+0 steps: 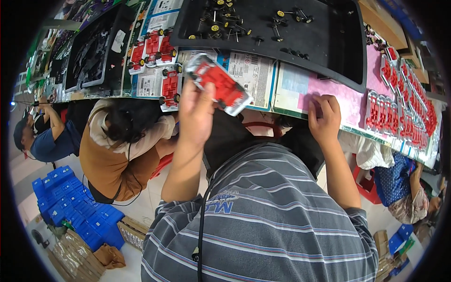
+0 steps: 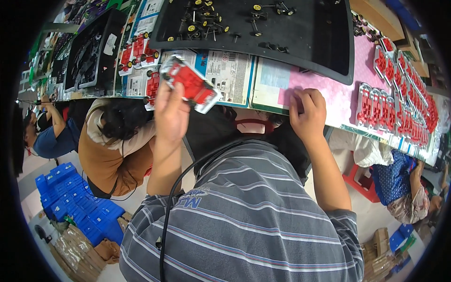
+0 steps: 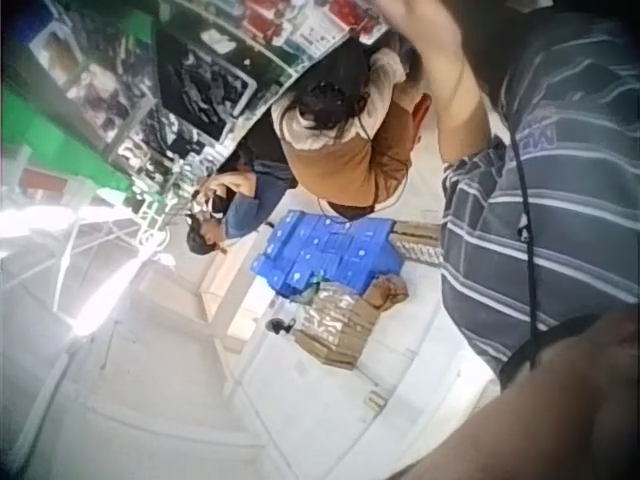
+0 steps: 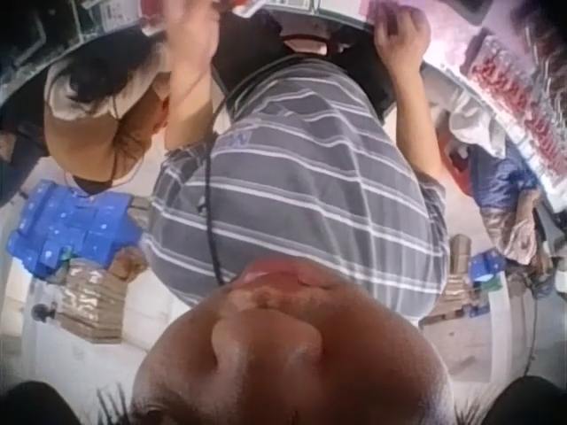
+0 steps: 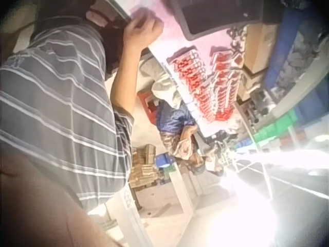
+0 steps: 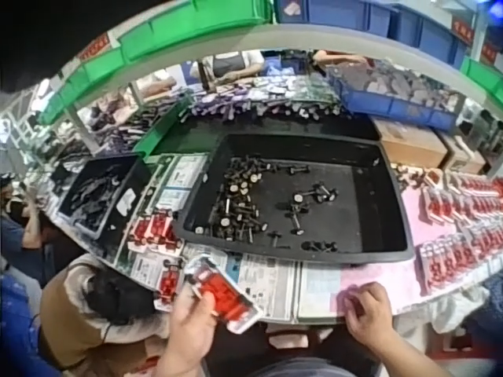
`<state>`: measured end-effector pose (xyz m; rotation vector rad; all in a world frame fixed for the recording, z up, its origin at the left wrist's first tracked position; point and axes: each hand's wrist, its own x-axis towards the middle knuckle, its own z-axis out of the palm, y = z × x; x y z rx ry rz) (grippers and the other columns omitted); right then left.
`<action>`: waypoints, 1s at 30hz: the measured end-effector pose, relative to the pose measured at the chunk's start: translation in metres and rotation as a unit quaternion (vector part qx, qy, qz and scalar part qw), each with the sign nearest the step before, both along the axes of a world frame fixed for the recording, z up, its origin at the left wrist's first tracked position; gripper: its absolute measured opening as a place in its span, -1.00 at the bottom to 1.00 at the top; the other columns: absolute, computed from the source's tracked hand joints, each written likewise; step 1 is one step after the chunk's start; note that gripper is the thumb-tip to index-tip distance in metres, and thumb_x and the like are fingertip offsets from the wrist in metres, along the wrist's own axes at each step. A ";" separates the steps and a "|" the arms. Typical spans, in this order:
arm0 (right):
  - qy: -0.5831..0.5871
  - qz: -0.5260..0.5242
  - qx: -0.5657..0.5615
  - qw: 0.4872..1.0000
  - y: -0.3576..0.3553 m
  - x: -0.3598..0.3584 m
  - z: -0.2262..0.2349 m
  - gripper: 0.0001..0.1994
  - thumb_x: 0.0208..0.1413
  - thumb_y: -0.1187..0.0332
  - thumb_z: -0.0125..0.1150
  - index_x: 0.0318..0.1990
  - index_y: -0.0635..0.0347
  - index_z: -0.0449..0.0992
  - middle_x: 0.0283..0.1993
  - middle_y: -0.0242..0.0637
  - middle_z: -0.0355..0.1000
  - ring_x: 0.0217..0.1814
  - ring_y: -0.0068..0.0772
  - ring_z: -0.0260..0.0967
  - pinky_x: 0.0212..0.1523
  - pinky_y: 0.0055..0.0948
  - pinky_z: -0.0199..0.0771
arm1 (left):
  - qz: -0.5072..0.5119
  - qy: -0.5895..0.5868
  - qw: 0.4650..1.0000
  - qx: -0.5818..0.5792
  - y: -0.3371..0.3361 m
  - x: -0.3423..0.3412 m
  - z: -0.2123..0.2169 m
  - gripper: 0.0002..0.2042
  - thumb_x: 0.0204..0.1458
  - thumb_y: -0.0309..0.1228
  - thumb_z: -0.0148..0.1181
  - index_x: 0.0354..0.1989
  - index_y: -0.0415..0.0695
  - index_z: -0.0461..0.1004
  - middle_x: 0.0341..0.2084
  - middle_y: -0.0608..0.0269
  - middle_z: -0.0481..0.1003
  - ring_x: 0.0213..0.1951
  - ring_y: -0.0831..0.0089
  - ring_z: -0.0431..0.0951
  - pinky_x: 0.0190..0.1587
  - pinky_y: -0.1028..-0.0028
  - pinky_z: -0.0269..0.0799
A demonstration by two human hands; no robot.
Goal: The person assembles toy cars by picking up wheel axle sets from a tray, fitting them into the toy car chassis by hand, and placing the assembled toy cars onto the work table.
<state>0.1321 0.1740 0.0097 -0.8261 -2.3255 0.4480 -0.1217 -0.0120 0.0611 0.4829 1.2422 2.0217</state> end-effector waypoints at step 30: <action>-0.197 -0.212 0.012 0.957 0.038 0.144 0.053 -0.65 0.04 0.52 0.33 0.02 0.25 0.53 0.09 -0.06 0.39 0.15 0.04 0.34 0.18 -0.11 0.35 | 0.061 0.438 0.760 -0.477 0.134 -0.331 -0.019 -0.61 0.17 -0.08 0.26 -0.13 -0.23 0.60 -0.44 0.28 0.55 -0.50 0.52 0.49 -0.35 0.48 0.46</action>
